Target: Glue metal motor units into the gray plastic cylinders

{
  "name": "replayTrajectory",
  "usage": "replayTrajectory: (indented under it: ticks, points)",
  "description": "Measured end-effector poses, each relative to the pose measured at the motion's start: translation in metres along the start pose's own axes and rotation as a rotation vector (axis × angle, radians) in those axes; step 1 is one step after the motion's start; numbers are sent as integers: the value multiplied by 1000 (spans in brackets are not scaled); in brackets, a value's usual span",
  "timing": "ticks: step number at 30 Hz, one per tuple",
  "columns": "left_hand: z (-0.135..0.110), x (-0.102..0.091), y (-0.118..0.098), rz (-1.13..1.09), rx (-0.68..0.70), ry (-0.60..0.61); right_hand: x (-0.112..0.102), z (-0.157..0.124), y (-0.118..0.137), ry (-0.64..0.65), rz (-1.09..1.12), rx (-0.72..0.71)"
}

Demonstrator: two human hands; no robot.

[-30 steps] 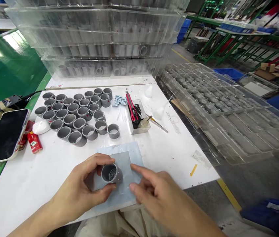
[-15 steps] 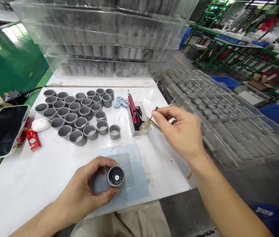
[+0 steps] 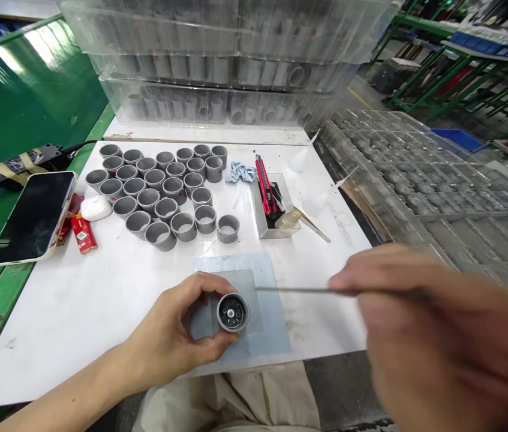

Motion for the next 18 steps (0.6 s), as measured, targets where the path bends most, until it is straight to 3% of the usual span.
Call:
replayTrajectory:
  ticks: [4,7,18]
  points:
    - [-1,0,3,-1,-1,38,29,-12,9,129,132,-59]
    - [-1,-1,3,12,0,36,44,-15,3,150,154,-66]
    - [-1,-1,2,60,3,30,57,-26,-4,144,139,-76]
Point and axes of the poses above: each hand's wrist, its own z-axis towards the middle knuckle, its own x-axis out of the palm, y = z × x, the point moved 3 cm from there along z, towards the middle knuckle, and after that the axes turned 12 degrees about -z, right-handed, at the moved point
